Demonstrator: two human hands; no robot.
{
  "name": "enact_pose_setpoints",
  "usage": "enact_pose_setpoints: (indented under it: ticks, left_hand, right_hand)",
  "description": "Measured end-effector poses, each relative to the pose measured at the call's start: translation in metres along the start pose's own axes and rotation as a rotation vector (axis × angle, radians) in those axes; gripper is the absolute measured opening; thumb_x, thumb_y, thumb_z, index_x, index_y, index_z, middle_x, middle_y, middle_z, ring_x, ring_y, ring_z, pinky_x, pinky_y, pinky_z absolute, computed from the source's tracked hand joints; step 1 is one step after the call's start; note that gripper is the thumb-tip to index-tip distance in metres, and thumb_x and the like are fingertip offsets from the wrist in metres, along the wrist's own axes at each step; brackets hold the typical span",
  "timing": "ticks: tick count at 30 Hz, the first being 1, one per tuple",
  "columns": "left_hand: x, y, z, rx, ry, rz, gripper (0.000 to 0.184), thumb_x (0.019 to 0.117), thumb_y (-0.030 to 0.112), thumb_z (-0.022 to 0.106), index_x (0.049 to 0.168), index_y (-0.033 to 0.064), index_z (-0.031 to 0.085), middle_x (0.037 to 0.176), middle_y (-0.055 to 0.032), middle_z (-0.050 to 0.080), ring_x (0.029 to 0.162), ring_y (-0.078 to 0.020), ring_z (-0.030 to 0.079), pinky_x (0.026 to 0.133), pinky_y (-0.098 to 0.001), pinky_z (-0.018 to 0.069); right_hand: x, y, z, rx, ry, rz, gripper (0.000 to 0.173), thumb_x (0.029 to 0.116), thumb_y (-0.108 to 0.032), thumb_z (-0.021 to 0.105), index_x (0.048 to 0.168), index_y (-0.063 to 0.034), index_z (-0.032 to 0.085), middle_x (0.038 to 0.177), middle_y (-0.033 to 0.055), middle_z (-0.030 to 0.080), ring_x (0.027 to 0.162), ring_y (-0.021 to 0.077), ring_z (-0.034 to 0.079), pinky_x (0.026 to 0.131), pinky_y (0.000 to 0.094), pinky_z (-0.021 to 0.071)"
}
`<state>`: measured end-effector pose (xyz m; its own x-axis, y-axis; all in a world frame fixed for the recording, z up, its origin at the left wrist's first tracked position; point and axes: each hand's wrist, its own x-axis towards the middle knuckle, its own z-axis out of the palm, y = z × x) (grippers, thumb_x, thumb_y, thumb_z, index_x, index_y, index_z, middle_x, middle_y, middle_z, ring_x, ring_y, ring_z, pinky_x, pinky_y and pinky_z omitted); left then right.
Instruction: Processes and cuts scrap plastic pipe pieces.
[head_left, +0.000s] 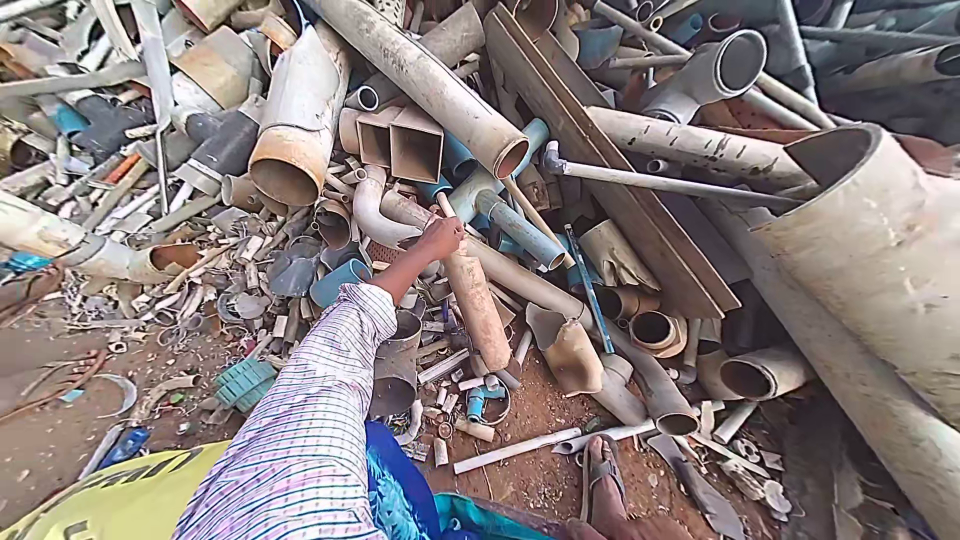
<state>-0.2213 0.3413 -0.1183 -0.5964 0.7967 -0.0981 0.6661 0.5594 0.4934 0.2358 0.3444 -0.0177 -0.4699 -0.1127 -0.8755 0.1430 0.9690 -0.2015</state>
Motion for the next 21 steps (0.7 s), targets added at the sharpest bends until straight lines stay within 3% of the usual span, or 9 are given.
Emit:
enact_pose_setpoints:
  ticks: [4, 8, 11, 14, 17, 21]
  left_hand:
    - [-0.056, 0.045, 0.003, -0.162, -0.043, 0.077, 0.037, 0.1097, 0.022, 0.049, 0.125, -0.0093, 0.060, 0.108, -0.0289, 0.067, 0.104, -0.0414, 0.065, 0.097, -0.0582, 0.0478]
    - [-0.110, 0.078, 0.010, 0.046, -0.248, 0.152, 0.043, 0.1048, 0.035, 0.058, 0.117, -0.0040, 0.070, 0.114, -0.0291, 0.067, 0.114, -0.0442, 0.063, 0.101, -0.0644, 0.0448]
    - [-0.158, 0.087, 0.020, 0.107, -0.320, 0.206, 0.037, 0.1060, 0.029, 0.057, 0.116, -0.0038, 0.071, 0.111, -0.0270, 0.069, 0.112, -0.0419, 0.065, 0.101, -0.0619, 0.0458]
    - [-0.218, 0.103, 0.008, 0.149, -0.370, 0.201, 0.037, 0.1088, 0.025, 0.051, 0.123, -0.0059, 0.067, 0.113, -0.0284, 0.068, 0.113, -0.0428, 0.064, 0.103, -0.0599, 0.0436]
    - [-0.277, 0.110, -0.014, 0.224, -0.249, 0.327, 0.035, 0.1082, 0.022, 0.051, 0.115, -0.0076, 0.069, 0.100, -0.0278, 0.070, 0.100, -0.0442, 0.068, 0.094, -0.0605, 0.0473]
    - [-0.337, 0.087, -0.025, 0.388, 0.247, 0.744, 0.030, 0.1008, 0.017, 0.057, 0.087, -0.0042, 0.072, 0.075, -0.0177, 0.073, 0.074, -0.0335, 0.074, 0.079, -0.0513, 0.0567]
  right_hand:
    - [-0.003, -0.016, -0.010, -0.009, -0.083, 0.042, 0.044, 0.1111, -0.022, 0.043, 0.153, -0.0070, 0.041, 0.132, 0.0336, 0.057, 0.114, 0.0518, 0.062, 0.092, 0.0641, 0.0485]
    - [0.002, -0.028, -0.010, -0.086, -0.044, 0.075, 0.045, 0.1057, -0.012, 0.052, 0.149, -0.0049, 0.044, 0.130, 0.0328, 0.059, 0.119, 0.0505, 0.059, 0.093, 0.0641, 0.0479]
    - [0.003, -0.039, -0.013, -0.126, 0.012, 0.103, 0.046, 0.1044, -0.013, 0.056, 0.148, -0.0037, 0.045, 0.129, 0.0318, 0.060, 0.119, 0.0496, 0.059, 0.095, 0.0634, 0.0468]
    - [0.009, -0.045, -0.017, -0.147, 0.066, 0.145, 0.044, 0.1071, -0.017, 0.052, 0.147, -0.0012, 0.045, 0.130, 0.0329, 0.060, 0.123, 0.0502, 0.057, 0.098, 0.0652, 0.0441]
    - [0.015, -0.048, -0.022, -0.172, 0.111, 0.156, 0.042, 0.1061, -0.016, 0.053, 0.145, -0.0001, 0.047, 0.130, 0.0325, 0.059, 0.124, 0.0496, 0.057, 0.099, 0.0645, 0.0436]
    - [0.021, -0.054, -0.023, -0.211, 0.147, 0.142, 0.041, 0.1057, -0.016, 0.054, 0.143, 0.0007, 0.050, 0.130, 0.0327, 0.059, 0.125, 0.0501, 0.056, 0.099, 0.0654, 0.0431]
